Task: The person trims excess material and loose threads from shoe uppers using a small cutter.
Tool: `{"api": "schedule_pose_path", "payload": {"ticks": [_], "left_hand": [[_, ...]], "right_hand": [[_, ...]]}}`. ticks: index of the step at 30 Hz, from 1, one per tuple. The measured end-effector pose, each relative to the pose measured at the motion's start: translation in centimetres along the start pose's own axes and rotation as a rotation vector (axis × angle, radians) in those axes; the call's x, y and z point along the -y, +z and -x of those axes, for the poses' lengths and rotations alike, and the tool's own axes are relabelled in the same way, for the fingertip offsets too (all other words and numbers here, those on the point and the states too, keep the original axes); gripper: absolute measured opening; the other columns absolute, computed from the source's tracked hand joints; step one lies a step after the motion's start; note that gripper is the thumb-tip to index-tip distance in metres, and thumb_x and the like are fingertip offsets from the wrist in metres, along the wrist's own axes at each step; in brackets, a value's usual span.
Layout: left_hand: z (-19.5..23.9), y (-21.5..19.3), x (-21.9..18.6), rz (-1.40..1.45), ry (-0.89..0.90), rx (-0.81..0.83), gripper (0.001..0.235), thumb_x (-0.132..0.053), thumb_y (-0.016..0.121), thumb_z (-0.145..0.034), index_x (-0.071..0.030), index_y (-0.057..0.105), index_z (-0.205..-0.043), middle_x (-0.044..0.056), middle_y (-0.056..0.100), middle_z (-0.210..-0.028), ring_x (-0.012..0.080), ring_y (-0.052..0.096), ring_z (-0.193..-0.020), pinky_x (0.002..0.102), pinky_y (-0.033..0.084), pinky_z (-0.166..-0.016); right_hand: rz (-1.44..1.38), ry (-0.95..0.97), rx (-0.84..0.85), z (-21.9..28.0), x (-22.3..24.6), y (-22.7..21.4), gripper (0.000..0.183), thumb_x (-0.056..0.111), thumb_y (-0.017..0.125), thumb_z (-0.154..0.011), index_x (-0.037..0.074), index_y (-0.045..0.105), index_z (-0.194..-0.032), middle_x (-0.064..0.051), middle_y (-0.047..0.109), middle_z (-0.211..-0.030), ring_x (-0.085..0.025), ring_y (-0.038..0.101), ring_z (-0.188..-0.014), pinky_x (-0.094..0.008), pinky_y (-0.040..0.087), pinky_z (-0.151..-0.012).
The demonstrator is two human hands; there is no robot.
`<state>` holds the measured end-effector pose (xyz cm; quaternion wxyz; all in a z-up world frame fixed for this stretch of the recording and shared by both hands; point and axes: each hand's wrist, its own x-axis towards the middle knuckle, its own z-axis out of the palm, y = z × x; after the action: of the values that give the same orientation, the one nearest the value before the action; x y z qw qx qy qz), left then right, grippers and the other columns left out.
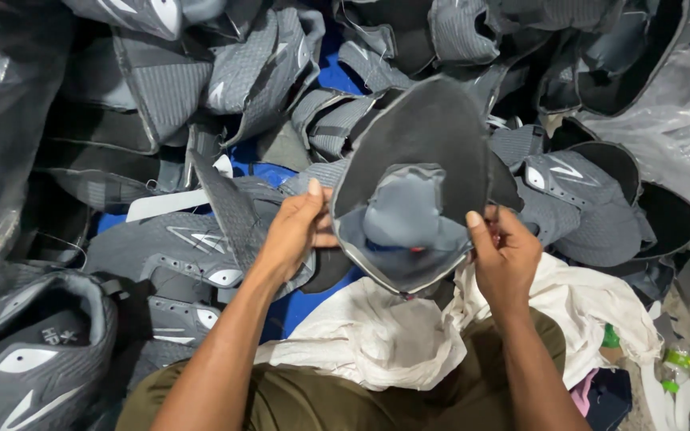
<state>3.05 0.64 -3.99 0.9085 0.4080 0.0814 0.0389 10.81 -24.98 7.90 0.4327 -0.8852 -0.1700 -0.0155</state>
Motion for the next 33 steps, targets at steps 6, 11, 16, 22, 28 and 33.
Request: {"api": "schedule_pose_path", "payload": {"ticks": [6,11,16,22,28,33], "left_hand": [[0.0,-1.2,0.4,-0.032,-0.33,-0.007,0.075,-0.073,0.037,-0.093,-0.004,0.053,-0.12,0.018,0.067,-0.085,0.0315,0.072,-0.065,0.049,0.062,-0.058],[0.6,-1.0,-1.0,0.192,-0.355,0.351,0.102,-0.085,0.021,-0.084,-0.005,0.037,-0.145,0.031,0.068,-0.112,0.0413,0.074,-0.087,0.056,0.063,-0.065],[0.7,-1.1,-1.3,0.405,-0.247,0.221,0.101,-0.082,0.026,-0.083,-0.009,0.039,-0.152,0.017,0.065,-0.133,0.0392,0.069,-0.11,0.057,0.061,-0.082],[1.2,-1.9,-1.4,0.703,-0.033,0.206,0.08,-0.059,0.052,-0.098,0.001,0.044,-0.151,0.017,0.063,-0.137,0.0297,0.066,-0.12,0.046,0.054,-0.106],[2.0,-0.1,-3.1,0.463,0.095,0.152,0.077,0.001,0.074,-0.082,-0.006,0.043,-0.152,0.014,0.064,-0.132,0.0245,0.065,-0.116,0.043,0.053,-0.103],[2.2,0.8,-2.7,0.3,0.13,0.167,0.088,0.012,0.075,-0.078,-0.005,0.041,-0.157,0.013,0.058,-0.14,0.0224,0.06,-0.124,0.04,0.05,-0.106]], "right_hand": [[-0.136,-0.159,-0.239,0.0,1.9,0.8,0.013,0.011,0.067,-0.101,0.0,0.067,-0.108,0.009,0.057,-0.075,0.002,0.048,-0.063,-0.019,0.046,-0.054],[0.153,-0.651,-0.163,0.6,4.0,1.3,0.016,-0.005,0.067,-0.104,-0.001,0.069,-0.119,-0.013,0.075,-0.116,-0.019,0.074,-0.103,-0.026,0.057,-0.088],[0.27,-0.763,-0.023,2.1,4.4,2.0,0.032,-0.012,0.068,-0.082,0.002,0.072,-0.111,-0.013,0.073,-0.12,-0.028,0.075,-0.106,-0.033,0.058,-0.091],[0.286,-0.745,0.086,3.1,1.4,2.8,0.042,-0.012,0.066,-0.072,0.003,0.075,-0.11,-0.013,0.073,-0.121,-0.02,0.072,-0.086,-0.029,0.056,-0.075],[-0.049,-0.051,0.043,3.6,-2.3,6.0,0.023,0.006,0.066,-0.091,0.008,0.074,-0.113,-0.007,0.075,-0.102,-0.01,0.052,-0.057,-0.025,0.04,-0.05],[-0.748,0.633,0.256,3.0,-10.9,7.4,0.031,0.043,0.063,-0.104,0.018,0.056,-0.087,0.004,0.047,-0.058,-0.011,0.039,-0.041,-0.027,0.027,-0.036]]}}
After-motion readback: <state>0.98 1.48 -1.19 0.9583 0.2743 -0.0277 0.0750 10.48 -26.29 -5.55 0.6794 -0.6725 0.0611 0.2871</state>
